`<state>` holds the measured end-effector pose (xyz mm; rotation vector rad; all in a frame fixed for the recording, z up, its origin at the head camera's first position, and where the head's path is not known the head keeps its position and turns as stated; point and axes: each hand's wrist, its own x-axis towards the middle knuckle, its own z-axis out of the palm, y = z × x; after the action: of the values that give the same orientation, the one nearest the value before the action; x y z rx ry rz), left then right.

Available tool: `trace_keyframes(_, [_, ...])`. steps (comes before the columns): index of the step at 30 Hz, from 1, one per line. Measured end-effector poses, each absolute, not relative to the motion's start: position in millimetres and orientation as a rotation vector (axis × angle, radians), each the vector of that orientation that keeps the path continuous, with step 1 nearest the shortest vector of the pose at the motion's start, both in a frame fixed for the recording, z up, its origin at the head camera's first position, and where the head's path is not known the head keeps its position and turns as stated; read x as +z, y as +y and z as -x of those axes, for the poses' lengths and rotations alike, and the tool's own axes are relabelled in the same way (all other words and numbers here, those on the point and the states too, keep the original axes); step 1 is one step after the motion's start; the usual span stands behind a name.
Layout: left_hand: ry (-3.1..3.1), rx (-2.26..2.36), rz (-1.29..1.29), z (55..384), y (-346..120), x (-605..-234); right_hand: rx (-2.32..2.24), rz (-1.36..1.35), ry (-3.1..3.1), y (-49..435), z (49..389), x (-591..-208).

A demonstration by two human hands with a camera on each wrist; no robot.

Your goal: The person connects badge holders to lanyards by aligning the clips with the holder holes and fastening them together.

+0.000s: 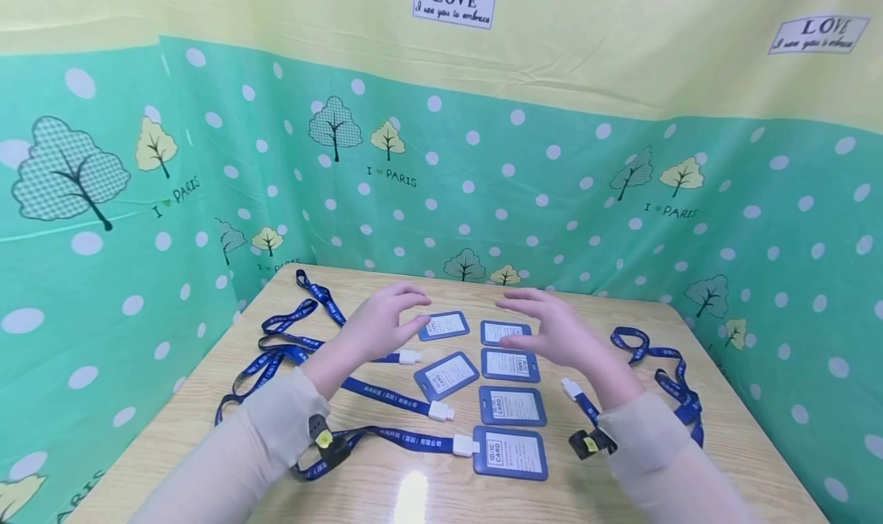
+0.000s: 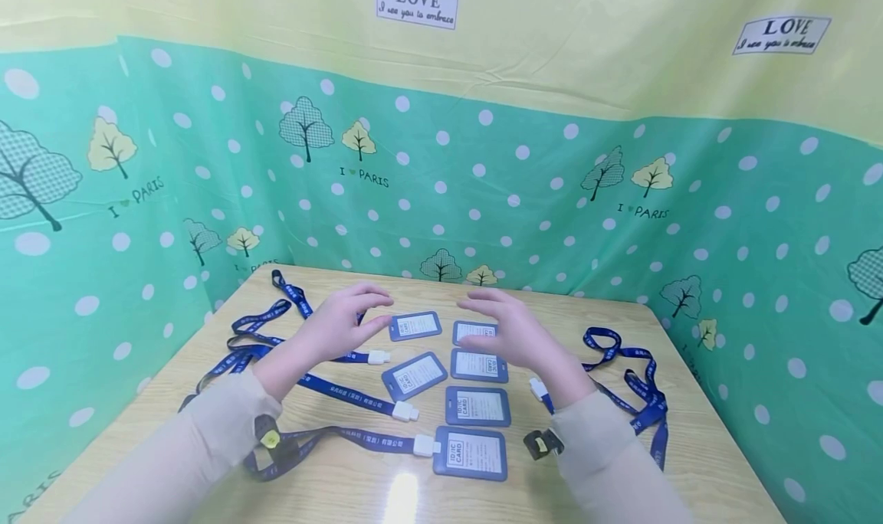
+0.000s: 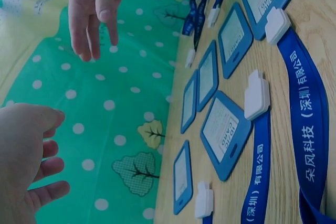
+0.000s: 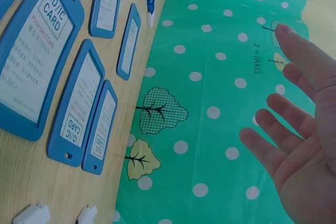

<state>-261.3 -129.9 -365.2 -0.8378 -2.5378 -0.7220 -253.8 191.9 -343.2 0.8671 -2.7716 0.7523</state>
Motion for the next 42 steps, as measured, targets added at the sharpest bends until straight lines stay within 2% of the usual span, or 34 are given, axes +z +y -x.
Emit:
trace_keyframes(20, [-2.669, -0.680, 0.759, 278, -141, -389, 0.896, -0.885, -2.826, 172, 270, -369])
trace_keyframes(42, [-2.953, -0.610, 0.687, 282, -135, -422, 1.005, -0.707, -2.975, 145, 280, -400])
